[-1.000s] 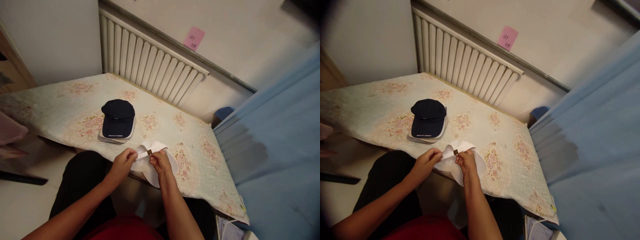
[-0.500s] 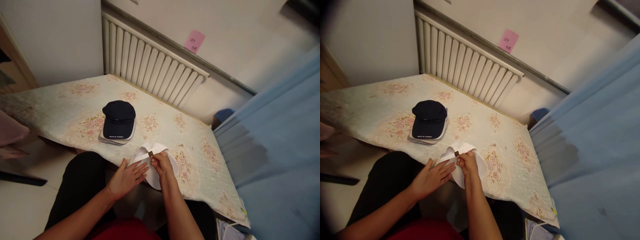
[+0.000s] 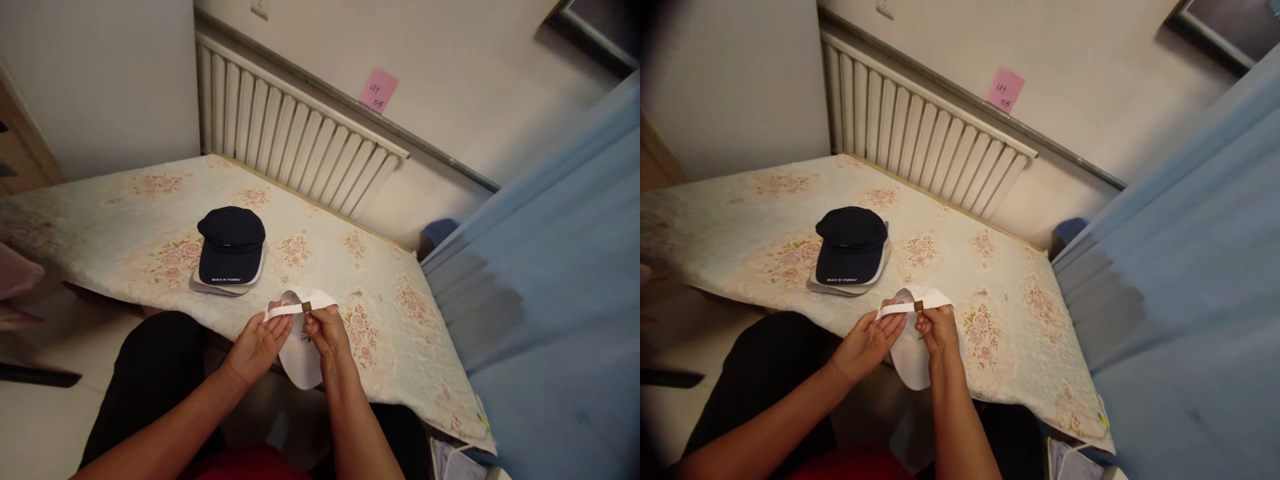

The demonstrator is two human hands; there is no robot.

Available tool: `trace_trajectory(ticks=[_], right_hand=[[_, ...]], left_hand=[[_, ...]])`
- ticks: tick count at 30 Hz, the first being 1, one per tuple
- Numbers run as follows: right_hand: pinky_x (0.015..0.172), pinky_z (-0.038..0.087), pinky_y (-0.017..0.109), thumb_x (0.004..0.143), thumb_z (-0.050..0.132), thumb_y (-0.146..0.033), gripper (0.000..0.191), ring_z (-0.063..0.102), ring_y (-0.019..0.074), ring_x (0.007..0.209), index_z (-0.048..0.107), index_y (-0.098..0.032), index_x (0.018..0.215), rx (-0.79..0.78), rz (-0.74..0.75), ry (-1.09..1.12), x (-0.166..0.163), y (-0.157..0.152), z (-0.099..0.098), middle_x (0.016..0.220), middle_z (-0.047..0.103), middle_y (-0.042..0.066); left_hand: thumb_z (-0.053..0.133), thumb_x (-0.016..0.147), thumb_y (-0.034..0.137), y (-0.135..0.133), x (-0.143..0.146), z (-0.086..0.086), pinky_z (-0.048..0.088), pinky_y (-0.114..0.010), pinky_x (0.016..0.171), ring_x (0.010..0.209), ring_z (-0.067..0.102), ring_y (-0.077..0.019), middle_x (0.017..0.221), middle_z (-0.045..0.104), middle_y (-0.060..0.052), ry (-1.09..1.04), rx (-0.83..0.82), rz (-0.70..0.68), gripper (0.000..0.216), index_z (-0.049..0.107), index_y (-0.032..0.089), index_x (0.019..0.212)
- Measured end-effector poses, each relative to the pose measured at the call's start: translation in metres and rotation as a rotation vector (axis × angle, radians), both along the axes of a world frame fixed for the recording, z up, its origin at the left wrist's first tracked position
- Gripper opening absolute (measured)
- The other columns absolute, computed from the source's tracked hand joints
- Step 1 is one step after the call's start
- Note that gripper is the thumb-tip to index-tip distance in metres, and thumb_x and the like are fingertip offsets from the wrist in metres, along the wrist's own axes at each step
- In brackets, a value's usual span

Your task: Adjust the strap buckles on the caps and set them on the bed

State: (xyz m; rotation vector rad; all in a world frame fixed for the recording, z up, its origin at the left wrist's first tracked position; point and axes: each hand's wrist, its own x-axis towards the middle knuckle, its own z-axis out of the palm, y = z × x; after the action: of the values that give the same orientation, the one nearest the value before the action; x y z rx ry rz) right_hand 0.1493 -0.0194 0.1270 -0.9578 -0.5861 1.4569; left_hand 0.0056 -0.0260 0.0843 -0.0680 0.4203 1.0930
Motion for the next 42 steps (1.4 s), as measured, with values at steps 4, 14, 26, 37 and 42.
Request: trace_trajectory(ticks=[4, 14, 26, 37, 42], right_hand=[[0.038, 0.034, 0.015, 0.057, 0.069, -0.01, 0.02, 0.042, 0.0039, 0.039, 0.057, -0.016, 0.071, 0.047, -0.041, 0.037, 0.002, -0.001, 0.011, 0.05, 0.054, -0.007], [0.042, 0.028, 0.017, 0.057, 0.068, -0.004, 0.026, 0.038, 0.0023, 0.043, 0.054, -0.017, 0.075, 0.202, -0.169, 0.33, 0.009, -0.009, 0.036, 0.061, 0.056, -0.007], [0.04, 0.027, 0.016, 0.059, 0.069, -0.005, 0.027, 0.034, 0.0023, 0.041, 0.057, -0.018, 0.078, 0.213, -0.234, 0.43, 0.039, -0.017, 0.023, 0.059, 0.053, -0.008], [0.046, 0.037, 0.018, 0.059, 0.07, -0.011, 0.019, 0.041, 0.0044, 0.045, 0.058, -0.018, 0.072, 0.191, -0.315, 0.447, 0.06, -0.031, 0.02, 0.059, 0.055, -0.005], [0.04, 0.029, 0.017, 0.057, 0.068, -0.006, 0.02, 0.032, 0.0029, 0.042, 0.056, -0.017, 0.068, 0.216, -0.312, 0.511, 0.064, -0.039, 0.025, 0.057, 0.052, -0.006]], left_hand=[[0.041, 0.089, 0.017, 0.008, 0.004, 0.028, 0.051, -0.036, 0.094, 0.116, 0.057, -0.0213, 0.124, 0.061, -0.014, -0.005, 0.047, 0.01, 0.029, 0.058, 0.012, 0.112], [0.044, 0.085, 0.016, 0.02, 0.021, 0.088, 0.046, -0.039, 0.101, 0.118, 0.055, -0.0273, 0.115, 0.066, -0.019, 0.079, 0.334, -0.078, 0.026, 0.065, 0.006, 0.098], [0.048, 0.083, 0.012, 0.02, 0.058, 0.08, 0.049, -0.042, 0.093, 0.104, 0.063, -0.0277, 0.099, 0.072, -0.015, 0.159, 0.382, -0.179, 0.02, 0.067, 0.011, 0.087], [0.048, 0.085, 0.013, 0.014, 0.089, 0.091, 0.053, -0.034, 0.078, 0.084, 0.067, -0.0224, 0.087, 0.073, -0.012, 0.187, 0.441, -0.295, 0.021, 0.069, 0.01, 0.084], [0.048, 0.084, 0.012, 0.009, 0.095, 0.098, 0.054, -0.032, 0.075, 0.085, 0.066, -0.0219, 0.089, 0.072, -0.012, 0.193, 0.427, -0.275, 0.019, 0.067, 0.011, 0.085]])
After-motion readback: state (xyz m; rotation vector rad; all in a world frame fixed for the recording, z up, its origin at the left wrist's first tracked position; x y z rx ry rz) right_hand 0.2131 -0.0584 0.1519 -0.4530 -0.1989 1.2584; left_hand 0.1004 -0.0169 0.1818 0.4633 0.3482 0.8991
